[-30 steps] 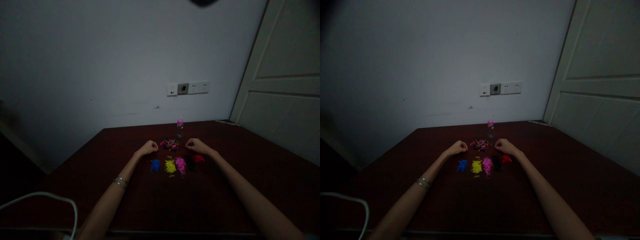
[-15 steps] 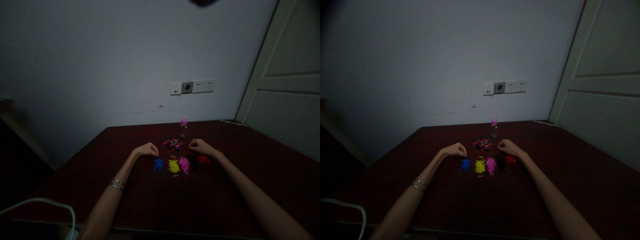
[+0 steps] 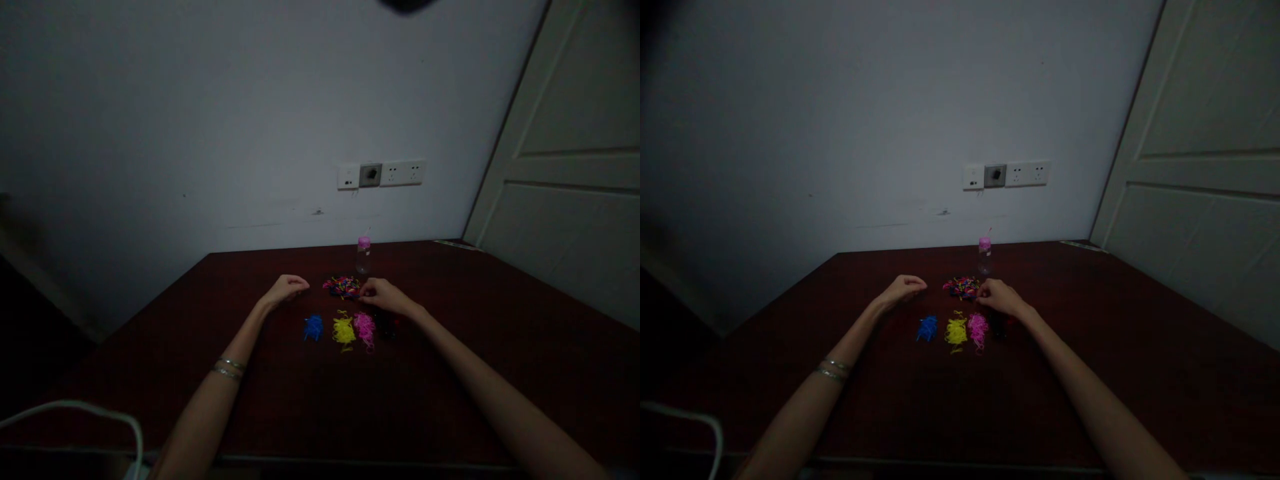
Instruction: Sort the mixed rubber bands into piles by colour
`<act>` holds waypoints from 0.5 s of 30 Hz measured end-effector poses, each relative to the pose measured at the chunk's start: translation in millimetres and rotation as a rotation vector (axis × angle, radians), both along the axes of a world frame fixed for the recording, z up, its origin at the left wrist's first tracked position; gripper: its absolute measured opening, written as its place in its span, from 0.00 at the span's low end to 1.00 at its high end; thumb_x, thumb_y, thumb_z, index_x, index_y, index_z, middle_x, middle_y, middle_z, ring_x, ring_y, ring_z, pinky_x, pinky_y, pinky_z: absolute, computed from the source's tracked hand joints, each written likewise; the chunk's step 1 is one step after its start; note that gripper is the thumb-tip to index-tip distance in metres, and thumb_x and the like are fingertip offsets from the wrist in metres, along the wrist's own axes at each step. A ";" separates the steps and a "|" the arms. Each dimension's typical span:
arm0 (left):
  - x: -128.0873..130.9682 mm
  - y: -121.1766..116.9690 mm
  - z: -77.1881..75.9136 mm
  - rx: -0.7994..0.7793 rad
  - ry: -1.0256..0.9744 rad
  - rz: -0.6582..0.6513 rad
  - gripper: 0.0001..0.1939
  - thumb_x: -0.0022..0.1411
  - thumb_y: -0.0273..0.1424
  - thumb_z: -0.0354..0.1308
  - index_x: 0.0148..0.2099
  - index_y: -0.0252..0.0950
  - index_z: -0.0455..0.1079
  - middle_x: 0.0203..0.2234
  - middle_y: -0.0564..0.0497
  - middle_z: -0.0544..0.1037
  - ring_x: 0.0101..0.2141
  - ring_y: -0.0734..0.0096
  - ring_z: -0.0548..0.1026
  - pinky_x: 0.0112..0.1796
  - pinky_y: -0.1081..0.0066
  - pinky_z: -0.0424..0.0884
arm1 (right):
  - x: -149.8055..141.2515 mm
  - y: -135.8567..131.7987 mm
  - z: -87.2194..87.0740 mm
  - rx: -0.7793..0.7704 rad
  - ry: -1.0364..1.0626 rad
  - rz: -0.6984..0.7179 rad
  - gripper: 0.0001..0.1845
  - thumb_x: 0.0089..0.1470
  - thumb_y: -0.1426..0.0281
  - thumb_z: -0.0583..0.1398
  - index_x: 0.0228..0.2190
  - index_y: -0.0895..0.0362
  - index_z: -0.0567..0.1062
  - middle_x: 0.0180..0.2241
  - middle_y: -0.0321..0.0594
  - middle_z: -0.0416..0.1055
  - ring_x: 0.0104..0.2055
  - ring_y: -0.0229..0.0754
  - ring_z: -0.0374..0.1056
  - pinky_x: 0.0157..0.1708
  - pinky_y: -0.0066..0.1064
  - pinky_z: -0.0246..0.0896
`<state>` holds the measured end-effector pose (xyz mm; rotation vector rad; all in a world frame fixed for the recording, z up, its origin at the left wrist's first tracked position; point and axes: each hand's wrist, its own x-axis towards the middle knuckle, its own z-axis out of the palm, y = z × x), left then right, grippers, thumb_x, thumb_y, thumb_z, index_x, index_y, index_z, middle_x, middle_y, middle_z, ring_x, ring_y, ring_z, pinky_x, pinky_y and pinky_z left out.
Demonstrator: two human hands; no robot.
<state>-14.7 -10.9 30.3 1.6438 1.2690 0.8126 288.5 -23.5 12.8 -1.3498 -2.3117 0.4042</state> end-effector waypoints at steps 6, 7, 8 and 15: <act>-1.6 8.9 -14.9 -0.002 -0.130 0.157 0.23 0.42 0.43 0.61 0.36 0.29 0.69 0.16 0.58 0.61 0.13 0.87 0.53 0.15 0.79 0.44 | -20.6 -16.2 6.4 0.086 -0.168 -0.091 0.10 0.47 0.62 0.58 0.29 0.55 0.74 0.35 0.41 0.68 0.37 0.41 0.64 0.30 0.26 0.55; -1.3 8.8 -15.8 -0.007 -0.133 0.162 0.23 0.42 0.43 0.61 0.36 0.29 0.69 0.16 0.58 0.62 0.13 0.87 0.53 0.15 0.79 0.44 | -21.7 -17.2 7.0 0.085 -0.184 -0.095 0.10 0.48 0.62 0.57 0.29 0.55 0.74 0.36 0.41 0.68 0.38 0.41 0.64 0.30 0.25 0.55; -0.9 8.5 -16.2 -0.013 -0.132 0.165 0.23 0.42 0.43 0.61 0.36 0.29 0.69 0.16 0.58 0.62 0.13 0.87 0.53 0.15 0.79 0.44 | -22.3 -17.8 7.3 0.086 -0.197 -0.095 0.10 0.49 0.62 0.57 0.29 0.55 0.74 0.36 0.41 0.68 0.39 0.41 0.64 0.30 0.25 0.55; 1.2 6.0 -14.5 -0.036 -0.108 0.171 0.23 0.43 0.45 0.60 0.35 0.30 0.69 0.16 0.58 0.61 0.13 0.87 0.52 0.14 0.79 0.43 | -21.7 -16.3 5.4 0.090 -0.212 -0.079 0.08 0.51 0.66 0.55 0.29 0.56 0.73 0.36 0.42 0.68 0.39 0.41 0.64 0.30 0.25 0.54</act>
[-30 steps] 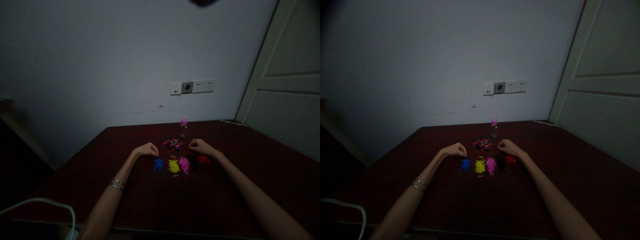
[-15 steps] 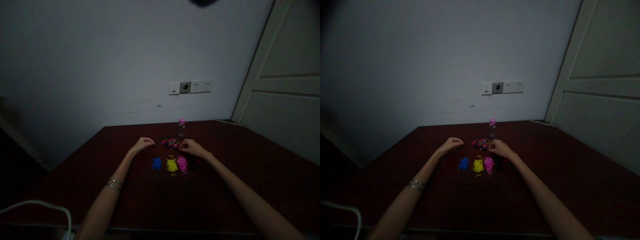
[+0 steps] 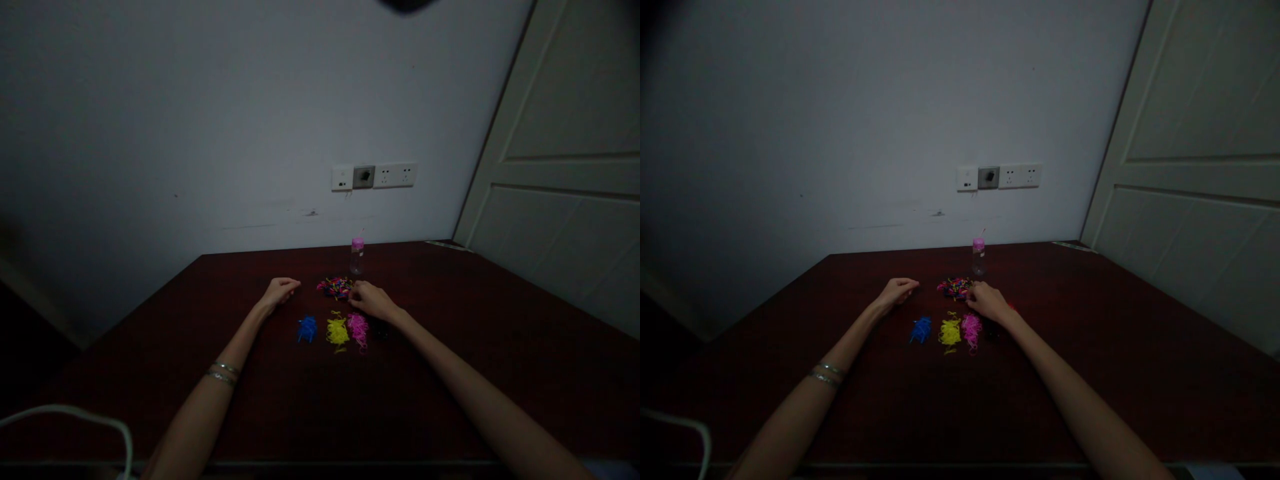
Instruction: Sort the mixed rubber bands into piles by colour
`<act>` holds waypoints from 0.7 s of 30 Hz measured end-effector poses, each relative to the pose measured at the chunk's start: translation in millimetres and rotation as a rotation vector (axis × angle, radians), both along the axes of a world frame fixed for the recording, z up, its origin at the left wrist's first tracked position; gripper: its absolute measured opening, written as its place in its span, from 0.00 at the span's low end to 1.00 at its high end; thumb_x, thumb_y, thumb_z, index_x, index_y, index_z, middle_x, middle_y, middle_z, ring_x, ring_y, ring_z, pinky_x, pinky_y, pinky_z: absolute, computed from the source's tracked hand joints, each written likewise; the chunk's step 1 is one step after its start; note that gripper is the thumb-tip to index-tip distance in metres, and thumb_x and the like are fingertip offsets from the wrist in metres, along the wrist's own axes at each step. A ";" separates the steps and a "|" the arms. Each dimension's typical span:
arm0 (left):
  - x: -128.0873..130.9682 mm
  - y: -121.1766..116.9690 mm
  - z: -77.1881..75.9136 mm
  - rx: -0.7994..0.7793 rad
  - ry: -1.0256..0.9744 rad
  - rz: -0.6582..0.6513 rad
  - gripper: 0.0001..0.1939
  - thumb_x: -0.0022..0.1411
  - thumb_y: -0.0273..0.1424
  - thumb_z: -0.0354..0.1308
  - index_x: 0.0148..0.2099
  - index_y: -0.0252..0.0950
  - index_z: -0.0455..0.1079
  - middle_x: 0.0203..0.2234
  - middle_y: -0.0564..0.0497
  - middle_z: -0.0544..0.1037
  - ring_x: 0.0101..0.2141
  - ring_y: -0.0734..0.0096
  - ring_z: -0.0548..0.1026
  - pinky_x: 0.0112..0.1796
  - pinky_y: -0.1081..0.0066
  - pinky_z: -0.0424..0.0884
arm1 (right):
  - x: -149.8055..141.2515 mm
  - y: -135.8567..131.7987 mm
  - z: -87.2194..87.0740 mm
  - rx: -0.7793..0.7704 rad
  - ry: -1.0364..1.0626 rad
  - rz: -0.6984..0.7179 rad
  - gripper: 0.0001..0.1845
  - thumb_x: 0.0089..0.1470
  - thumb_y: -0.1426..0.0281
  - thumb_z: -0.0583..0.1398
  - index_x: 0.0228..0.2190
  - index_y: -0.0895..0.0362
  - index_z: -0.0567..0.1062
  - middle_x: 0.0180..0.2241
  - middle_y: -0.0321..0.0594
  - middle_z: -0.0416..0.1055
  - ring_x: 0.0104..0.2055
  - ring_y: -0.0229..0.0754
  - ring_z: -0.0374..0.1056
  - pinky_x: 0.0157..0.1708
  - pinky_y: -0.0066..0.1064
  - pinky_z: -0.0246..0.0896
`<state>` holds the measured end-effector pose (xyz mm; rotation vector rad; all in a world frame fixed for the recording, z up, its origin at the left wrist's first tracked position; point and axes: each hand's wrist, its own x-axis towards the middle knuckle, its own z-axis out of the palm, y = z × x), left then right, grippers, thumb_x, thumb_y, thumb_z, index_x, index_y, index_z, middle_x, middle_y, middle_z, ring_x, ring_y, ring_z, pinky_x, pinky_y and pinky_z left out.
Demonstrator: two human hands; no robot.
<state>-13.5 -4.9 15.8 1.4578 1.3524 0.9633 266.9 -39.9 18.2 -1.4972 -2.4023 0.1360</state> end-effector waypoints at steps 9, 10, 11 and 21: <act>-0.6 0.6 -1.8 0.004 -0.004 -0.014 0.23 0.45 0.45 0.58 0.36 0.30 0.69 0.17 0.58 0.61 0.13 0.87 0.52 0.14 0.80 0.43 | 6.4 4.3 2.1 0.036 0.051 0.003 0.06 0.49 0.69 0.55 0.28 0.57 0.72 0.35 0.41 0.68 0.37 0.40 0.65 0.30 0.25 0.54; -0.7 1.3 -2.7 0.007 -0.008 -0.017 0.23 0.45 0.45 0.58 0.36 0.30 0.69 0.17 0.58 0.61 0.13 0.87 0.52 0.14 0.80 0.43 | 11.2 6.3 6.0 0.036 0.081 0.009 0.06 0.48 0.69 0.55 0.28 0.57 0.72 0.35 0.41 0.69 0.37 0.40 0.65 0.30 0.25 0.55; -0.6 2.0 -3.4 0.004 -0.009 -0.019 0.22 0.45 0.45 0.57 0.35 0.30 0.69 0.17 0.58 0.61 0.13 0.87 0.52 0.14 0.80 0.43 | 17.1 8.1 10.4 0.036 0.118 0.012 0.07 0.48 0.69 0.55 0.28 0.57 0.72 0.34 0.41 0.69 0.36 0.40 0.65 0.30 0.25 0.55; 6.6 -0.8 -0.4 0.002 0.013 -0.053 0.22 0.45 0.45 0.57 0.35 0.29 0.69 0.16 0.58 0.60 0.12 0.87 0.51 0.14 0.79 0.43 | 58.2 -9.0 16.6 -0.204 0.218 0.132 0.07 0.41 0.73 0.57 0.26 0.60 0.74 0.29 0.40 0.72 0.29 0.38 0.67 0.29 0.25 0.59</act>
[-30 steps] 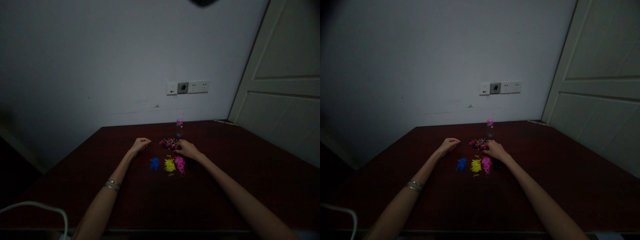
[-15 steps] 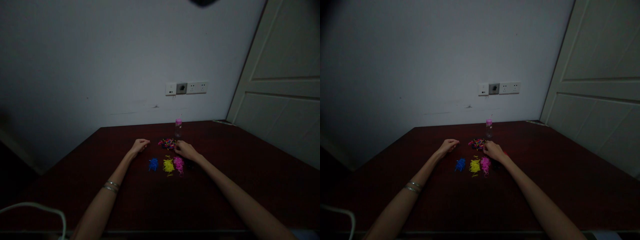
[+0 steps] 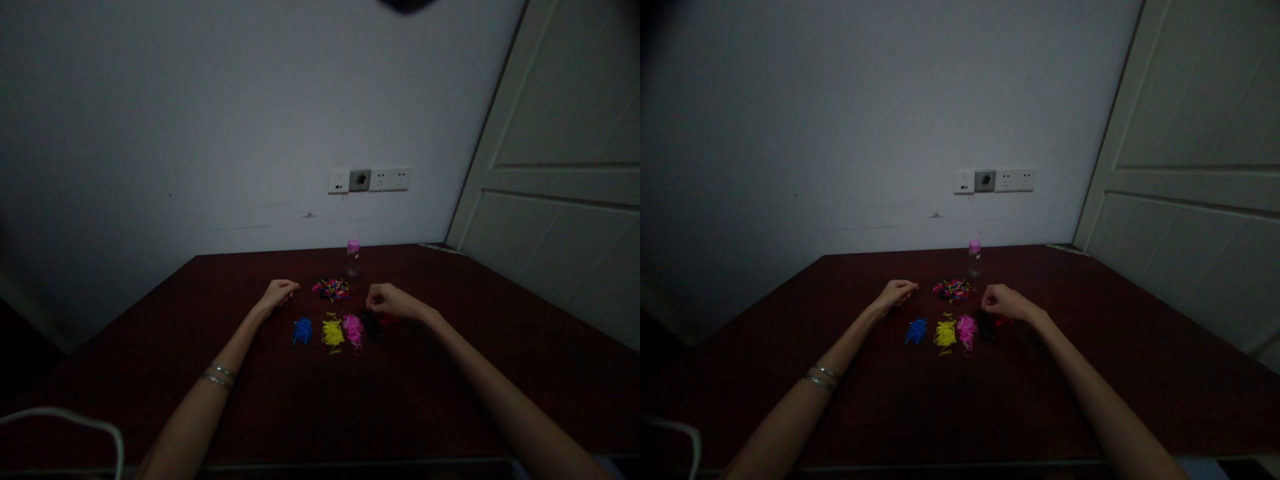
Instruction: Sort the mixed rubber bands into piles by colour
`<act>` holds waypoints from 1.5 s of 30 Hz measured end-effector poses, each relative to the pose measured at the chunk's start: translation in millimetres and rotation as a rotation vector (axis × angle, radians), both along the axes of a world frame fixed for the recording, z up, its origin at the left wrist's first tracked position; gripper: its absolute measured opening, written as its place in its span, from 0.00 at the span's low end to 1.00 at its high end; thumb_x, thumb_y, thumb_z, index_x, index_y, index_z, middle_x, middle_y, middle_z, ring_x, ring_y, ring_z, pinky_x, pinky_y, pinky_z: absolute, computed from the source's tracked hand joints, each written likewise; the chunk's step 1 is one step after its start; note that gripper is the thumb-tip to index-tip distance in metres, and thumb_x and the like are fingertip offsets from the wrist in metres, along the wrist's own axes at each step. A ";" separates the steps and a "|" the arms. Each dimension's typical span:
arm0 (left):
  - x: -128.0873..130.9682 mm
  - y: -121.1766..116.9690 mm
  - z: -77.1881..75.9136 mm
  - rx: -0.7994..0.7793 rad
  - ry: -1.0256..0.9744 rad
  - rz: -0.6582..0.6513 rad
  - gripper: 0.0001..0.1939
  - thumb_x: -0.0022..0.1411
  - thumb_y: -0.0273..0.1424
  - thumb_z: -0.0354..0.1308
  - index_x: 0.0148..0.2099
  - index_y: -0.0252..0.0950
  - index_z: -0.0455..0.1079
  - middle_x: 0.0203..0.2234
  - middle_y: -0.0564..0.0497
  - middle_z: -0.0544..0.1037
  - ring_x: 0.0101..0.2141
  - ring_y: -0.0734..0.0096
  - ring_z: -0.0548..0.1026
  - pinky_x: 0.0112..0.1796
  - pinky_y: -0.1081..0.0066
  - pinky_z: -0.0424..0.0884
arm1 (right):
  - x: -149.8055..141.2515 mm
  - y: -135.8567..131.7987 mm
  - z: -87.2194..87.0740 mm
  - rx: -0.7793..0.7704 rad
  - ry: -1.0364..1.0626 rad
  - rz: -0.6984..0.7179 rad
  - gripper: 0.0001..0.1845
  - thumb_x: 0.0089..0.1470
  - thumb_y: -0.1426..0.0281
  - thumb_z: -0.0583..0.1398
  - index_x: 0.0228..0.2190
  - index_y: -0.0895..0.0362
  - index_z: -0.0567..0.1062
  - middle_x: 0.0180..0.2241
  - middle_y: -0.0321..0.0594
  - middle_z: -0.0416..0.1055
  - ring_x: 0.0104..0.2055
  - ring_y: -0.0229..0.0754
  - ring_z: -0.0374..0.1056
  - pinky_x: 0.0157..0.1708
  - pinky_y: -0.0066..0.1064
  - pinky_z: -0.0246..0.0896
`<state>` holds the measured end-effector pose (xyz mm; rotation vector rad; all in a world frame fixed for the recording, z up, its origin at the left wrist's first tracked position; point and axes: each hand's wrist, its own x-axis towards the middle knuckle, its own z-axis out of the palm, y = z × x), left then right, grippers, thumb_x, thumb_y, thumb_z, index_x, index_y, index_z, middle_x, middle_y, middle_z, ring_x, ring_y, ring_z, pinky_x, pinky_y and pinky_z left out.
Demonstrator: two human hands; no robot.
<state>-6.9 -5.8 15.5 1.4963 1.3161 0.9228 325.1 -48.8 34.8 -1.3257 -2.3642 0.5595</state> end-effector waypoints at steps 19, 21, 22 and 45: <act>28.3 2.0 10.7 0.108 0.168 -0.072 0.16 0.48 0.37 0.55 0.34 0.28 0.72 0.14 0.56 0.64 0.14 0.83 0.56 0.16 0.79 0.49 | -8.1 -4.3 2.6 0.106 -0.028 0.089 0.11 0.47 0.74 0.54 0.32 0.58 0.76 0.33 0.42 0.69 0.35 0.40 0.65 0.38 0.30 0.58; 35.7 3.9 15.2 0.117 0.176 -0.088 0.16 0.48 0.37 0.55 0.33 0.28 0.72 0.14 0.56 0.64 0.14 0.83 0.57 0.17 0.79 0.50 | -14.2 -4.5 3.9 0.126 -0.079 0.115 0.12 0.48 0.74 0.54 0.32 0.57 0.76 0.34 0.42 0.69 0.37 0.41 0.63 0.41 0.32 0.56; 39.2 5.4 16.7 0.123 0.179 -0.102 0.16 0.48 0.37 0.55 0.32 0.28 0.72 0.14 0.55 0.65 0.15 0.83 0.57 0.17 0.79 0.50 | -16.8 -4.8 4.6 0.132 -0.097 0.133 0.12 0.48 0.75 0.53 0.31 0.57 0.76 0.34 0.42 0.69 0.38 0.41 0.63 0.42 0.33 0.55; 62.7 18.8 8.3 0.262 0.354 -0.268 0.11 0.46 0.32 0.56 0.29 0.28 0.73 0.18 0.51 0.71 0.20 0.78 0.63 0.23 0.78 0.57 | -16.6 -5.4 0.7 0.140 -0.120 0.201 0.14 0.52 0.74 0.50 0.30 0.56 0.76 0.31 0.41 0.67 0.38 0.42 0.59 0.42 0.36 0.54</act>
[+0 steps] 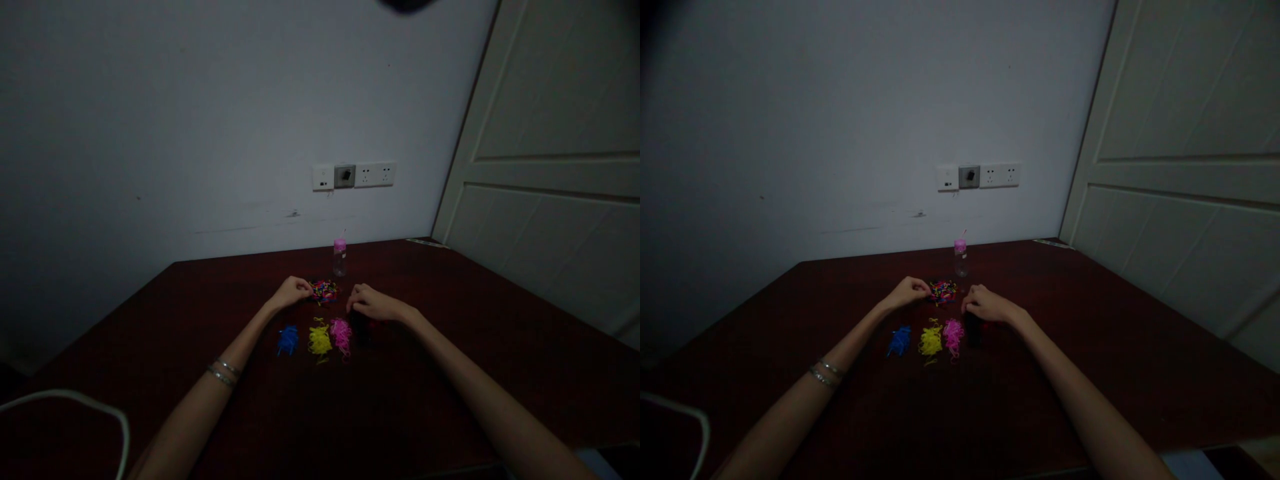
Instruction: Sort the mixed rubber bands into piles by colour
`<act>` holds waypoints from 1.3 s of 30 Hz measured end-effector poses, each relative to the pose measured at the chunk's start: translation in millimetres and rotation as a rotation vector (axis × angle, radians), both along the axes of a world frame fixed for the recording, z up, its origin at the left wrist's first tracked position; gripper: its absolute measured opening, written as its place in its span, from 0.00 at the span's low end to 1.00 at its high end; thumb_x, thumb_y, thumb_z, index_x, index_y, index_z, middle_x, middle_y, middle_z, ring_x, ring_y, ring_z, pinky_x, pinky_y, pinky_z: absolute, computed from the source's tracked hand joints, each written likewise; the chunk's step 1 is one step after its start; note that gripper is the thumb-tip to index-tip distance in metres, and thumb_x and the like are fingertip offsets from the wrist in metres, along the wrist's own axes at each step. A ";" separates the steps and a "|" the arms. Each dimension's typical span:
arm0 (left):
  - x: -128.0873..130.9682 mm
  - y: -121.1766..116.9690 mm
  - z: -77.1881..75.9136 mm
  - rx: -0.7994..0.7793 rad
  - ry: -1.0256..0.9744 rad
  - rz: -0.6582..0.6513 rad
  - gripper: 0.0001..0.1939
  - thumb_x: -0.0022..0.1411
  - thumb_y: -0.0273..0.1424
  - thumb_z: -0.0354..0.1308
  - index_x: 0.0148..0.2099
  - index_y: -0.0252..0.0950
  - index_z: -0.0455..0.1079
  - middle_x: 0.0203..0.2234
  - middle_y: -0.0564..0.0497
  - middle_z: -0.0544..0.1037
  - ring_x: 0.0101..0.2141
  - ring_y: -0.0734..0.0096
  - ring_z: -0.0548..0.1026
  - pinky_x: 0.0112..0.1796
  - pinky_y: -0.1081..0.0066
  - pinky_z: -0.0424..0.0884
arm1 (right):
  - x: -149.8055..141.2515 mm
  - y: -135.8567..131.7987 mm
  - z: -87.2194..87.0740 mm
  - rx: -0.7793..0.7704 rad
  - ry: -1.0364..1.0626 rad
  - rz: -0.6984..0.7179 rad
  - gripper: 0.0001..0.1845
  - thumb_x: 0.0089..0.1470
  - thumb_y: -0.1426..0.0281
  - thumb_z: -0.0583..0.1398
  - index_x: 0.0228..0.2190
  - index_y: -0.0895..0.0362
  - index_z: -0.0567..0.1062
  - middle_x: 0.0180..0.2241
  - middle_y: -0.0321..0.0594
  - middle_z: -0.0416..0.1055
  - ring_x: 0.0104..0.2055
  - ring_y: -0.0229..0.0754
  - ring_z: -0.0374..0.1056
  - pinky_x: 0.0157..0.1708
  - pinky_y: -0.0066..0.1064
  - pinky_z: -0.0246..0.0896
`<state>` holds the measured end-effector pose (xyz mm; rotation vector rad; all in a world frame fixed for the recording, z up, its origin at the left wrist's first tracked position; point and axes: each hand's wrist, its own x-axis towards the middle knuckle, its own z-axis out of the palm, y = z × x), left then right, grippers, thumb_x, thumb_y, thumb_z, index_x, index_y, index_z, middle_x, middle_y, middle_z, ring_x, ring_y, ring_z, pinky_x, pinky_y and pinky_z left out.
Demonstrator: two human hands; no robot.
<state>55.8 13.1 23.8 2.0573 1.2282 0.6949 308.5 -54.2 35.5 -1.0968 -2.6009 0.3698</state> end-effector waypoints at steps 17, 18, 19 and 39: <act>19.8 -24.3 -4.9 0.239 0.412 -0.148 0.12 0.51 0.30 0.52 0.37 0.37 0.73 0.26 0.52 0.74 0.26 0.75 0.69 0.28 0.79 0.59 | 9.0 -10.1 -1.1 0.029 0.123 -0.191 0.11 0.49 0.76 0.52 0.32 0.58 0.73 0.32 0.41 0.65 0.34 0.38 0.63 0.36 0.29 0.57; 20.6 -25.9 -3.7 0.246 0.425 -0.142 0.11 0.52 0.30 0.52 0.36 0.37 0.73 0.26 0.52 0.75 0.26 0.75 0.69 0.27 0.79 0.59 | 8.9 -10.5 -1.2 0.028 0.119 -0.192 0.11 0.49 0.76 0.52 0.32 0.58 0.73 0.32 0.41 0.65 0.34 0.38 0.63 0.35 0.28 0.57; 21.6 -27.7 -2.1 0.253 0.435 -0.140 0.11 0.52 0.30 0.51 0.36 0.37 0.73 0.26 0.52 0.74 0.26 0.75 0.69 0.27 0.79 0.59 | 8.8 -10.9 -1.3 0.030 0.116 -0.192 0.11 0.49 0.76 0.52 0.32 0.58 0.73 0.32 0.41 0.65 0.34 0.38 0.63 0.35 0.28 0.57; 22.9 -34.1 4.0 0.311 0.433 -0.121 0.09 0.52 0.27 0.50 0.32 0.36 0.72 0.24 0.50 0.73 0.25 0.74 0.68 0.26 0.78 0.57 | 4.5 -15.6 -0.3 0.017 0.120 -0.172 0.12 0.49 0.75 0.52 0.34 0.57 0.74 0.33 0.41 0.66 0.34 0.38 0.63 0.34 0.28 0.57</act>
